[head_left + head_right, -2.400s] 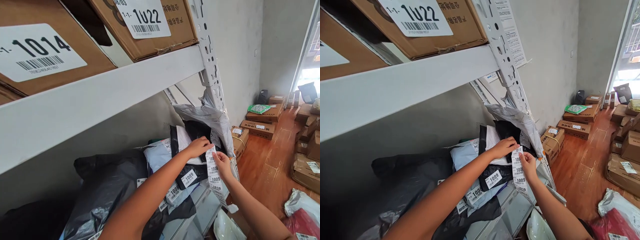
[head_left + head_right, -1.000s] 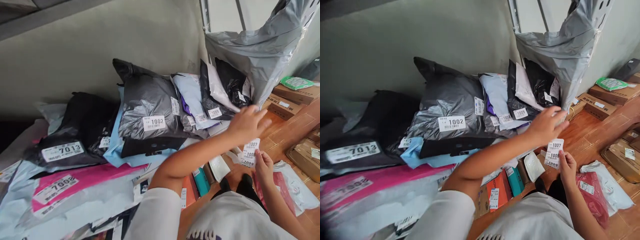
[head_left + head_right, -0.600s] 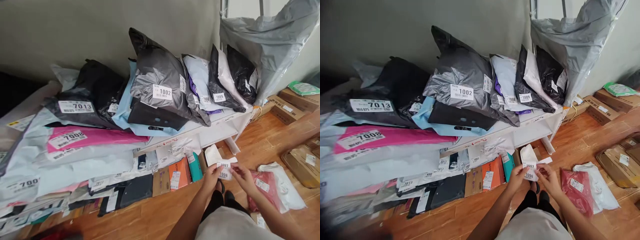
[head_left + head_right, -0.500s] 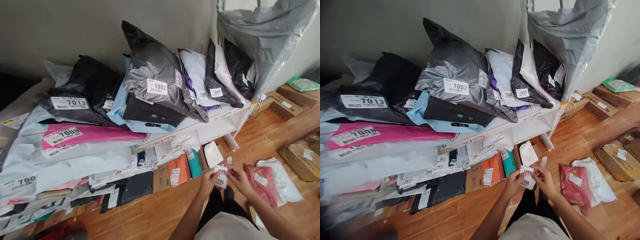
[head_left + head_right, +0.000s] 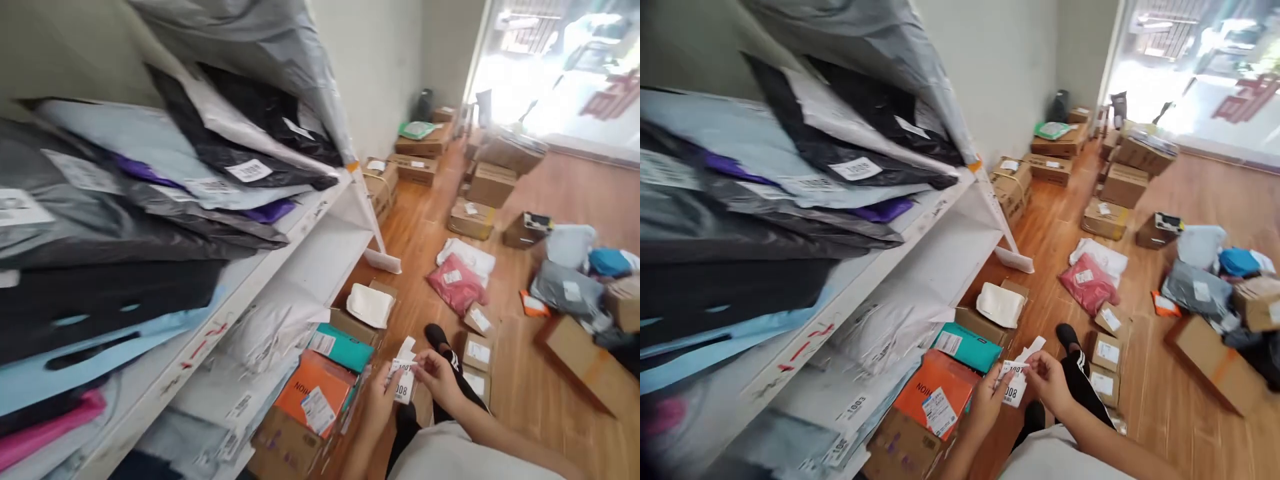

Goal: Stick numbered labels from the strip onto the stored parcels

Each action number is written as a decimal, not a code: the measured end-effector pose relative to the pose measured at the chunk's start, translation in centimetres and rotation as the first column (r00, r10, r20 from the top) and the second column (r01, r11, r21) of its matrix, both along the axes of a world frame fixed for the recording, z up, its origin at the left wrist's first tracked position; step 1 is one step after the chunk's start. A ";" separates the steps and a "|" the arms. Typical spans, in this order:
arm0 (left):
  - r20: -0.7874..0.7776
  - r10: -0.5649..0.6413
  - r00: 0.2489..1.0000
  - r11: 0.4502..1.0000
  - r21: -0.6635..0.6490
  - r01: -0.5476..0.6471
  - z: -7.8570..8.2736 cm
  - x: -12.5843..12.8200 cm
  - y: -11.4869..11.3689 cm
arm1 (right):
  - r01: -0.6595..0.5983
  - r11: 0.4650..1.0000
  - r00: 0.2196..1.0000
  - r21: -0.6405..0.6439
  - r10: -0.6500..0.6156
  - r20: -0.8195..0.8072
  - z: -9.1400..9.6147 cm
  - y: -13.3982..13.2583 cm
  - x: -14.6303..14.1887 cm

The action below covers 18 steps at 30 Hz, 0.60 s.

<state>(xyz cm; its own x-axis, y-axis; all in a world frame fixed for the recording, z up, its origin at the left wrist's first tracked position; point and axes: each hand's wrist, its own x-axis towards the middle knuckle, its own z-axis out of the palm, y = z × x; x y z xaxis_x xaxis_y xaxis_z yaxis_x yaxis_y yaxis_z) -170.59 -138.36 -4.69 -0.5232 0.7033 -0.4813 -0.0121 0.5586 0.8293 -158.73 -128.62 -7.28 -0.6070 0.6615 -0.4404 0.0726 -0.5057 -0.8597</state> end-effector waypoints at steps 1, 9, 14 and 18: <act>-0.045 -0.077 0.996 0.997 -0.002 0.077 -0.1 0.2 -1.2 | 0.074 0.997 0.997 0.002 -0.074 0.004 -0.2 -2.1 0.8; -0.181 -0.343 0.922 0.939 -0.049 0.339 -0.2 4.7 -8.7 | 0.339 0.941 0.937 0.018 -0.339 0.086 0.7 -13.4 7.0; -0.283 -0.263 0.922 0.960 0.019 0.280 -0.6 7.9 -8.1 | 0.372 0.928 0.920 0.034 -0.373 0.121 1.3 -12.0 9.3; -0.251 -0.329 0.910 0.934 0.053 0.352 -1.4 10.0 -5.1 | 0.361 0.929 0.924 0.082 -0.368 0.100 0.4 -8.5 11.9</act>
